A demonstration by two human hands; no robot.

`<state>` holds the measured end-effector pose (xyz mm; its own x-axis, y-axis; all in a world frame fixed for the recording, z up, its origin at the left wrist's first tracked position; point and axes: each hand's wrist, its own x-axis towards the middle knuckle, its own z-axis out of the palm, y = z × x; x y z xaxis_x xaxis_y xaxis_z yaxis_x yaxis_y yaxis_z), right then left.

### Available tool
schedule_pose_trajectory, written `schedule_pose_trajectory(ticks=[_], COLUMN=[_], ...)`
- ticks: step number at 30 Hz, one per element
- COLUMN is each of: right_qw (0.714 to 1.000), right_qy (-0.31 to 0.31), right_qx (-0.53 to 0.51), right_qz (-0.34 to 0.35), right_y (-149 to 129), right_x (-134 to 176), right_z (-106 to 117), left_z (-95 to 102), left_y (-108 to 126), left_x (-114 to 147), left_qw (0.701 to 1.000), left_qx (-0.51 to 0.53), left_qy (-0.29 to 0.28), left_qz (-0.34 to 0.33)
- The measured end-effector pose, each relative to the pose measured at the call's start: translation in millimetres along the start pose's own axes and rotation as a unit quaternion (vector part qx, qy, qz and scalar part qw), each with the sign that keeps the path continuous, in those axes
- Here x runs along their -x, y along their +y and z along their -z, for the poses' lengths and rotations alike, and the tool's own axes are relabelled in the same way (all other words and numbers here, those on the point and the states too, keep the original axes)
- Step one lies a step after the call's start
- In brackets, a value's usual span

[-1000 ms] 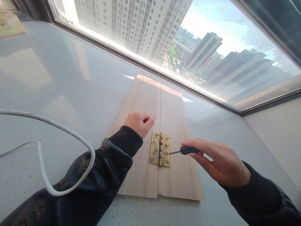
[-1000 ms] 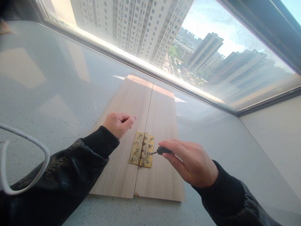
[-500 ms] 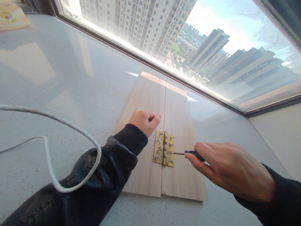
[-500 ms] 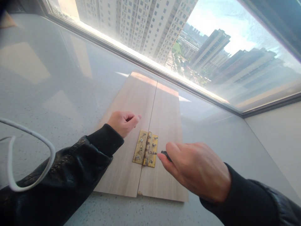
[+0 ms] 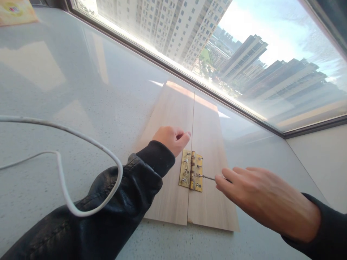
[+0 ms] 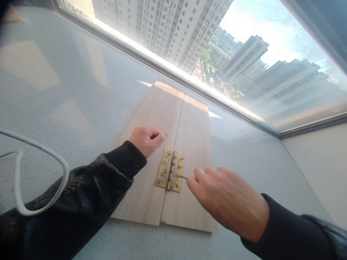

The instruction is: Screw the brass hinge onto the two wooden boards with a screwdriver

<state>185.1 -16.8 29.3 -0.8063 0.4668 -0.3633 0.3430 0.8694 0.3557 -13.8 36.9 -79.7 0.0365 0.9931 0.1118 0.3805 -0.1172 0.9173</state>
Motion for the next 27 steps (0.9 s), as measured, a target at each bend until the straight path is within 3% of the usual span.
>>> schedule_pose_trajectory(ticks=[2,4,6,10,12,16,19,22,24,27], right_qw=[0.999,0.998,0.998,0.979,0.970,0.981,0.996,0.989,0.986,0.985], right_qy=[-0.013,-0.033,-0.056,-0.089,-0.105,-0.108,-0.085,-0.087,-0.113,-0.153], right_qx=[-0.004,-0.014,-0.037,-0.085,-0.091,-0.065,-0.037,-0.025,-0.030,-0.065], right_qz=[0.052,0.057,0.006,-0.163,-0.197,-0.146,-0.017,0.113,0.122,0.048], right_y=[6,10,9,2,1,3,6,6,6,4], right_x=[-6,-12,-18,-28,-31,-32,-30,-28,-27,-26], right_z=[2,1,0,0,1,5,10,13,12,8], left_z=[-0.7,-0.9,-0.5,0.4,0.3,-0.5,-0.4,0.3,0.6,0.5], left_y=[0,0,0,1,1,1,1,0,0,0], left_x=[0,1,1,1,1,0,0,0,0,0], left_qw=[1.000,1.000,1.000,1.000,1.000,1.000,1.000,1.000,1.000,1.000], left_qx=[0.001,0.001,0.003,0.009,0.011,0.011,0.015,0.021,0.023,0.022], left_qy=[0.003,0.001,0.000,-0.003,-0.003,-0.001,-0.005,-0.008,-0.010,-0.013], left_qz=[0.001,0.002,0.001,0.005,0.007,0.007,0.005,0.004,0.005,0.008])
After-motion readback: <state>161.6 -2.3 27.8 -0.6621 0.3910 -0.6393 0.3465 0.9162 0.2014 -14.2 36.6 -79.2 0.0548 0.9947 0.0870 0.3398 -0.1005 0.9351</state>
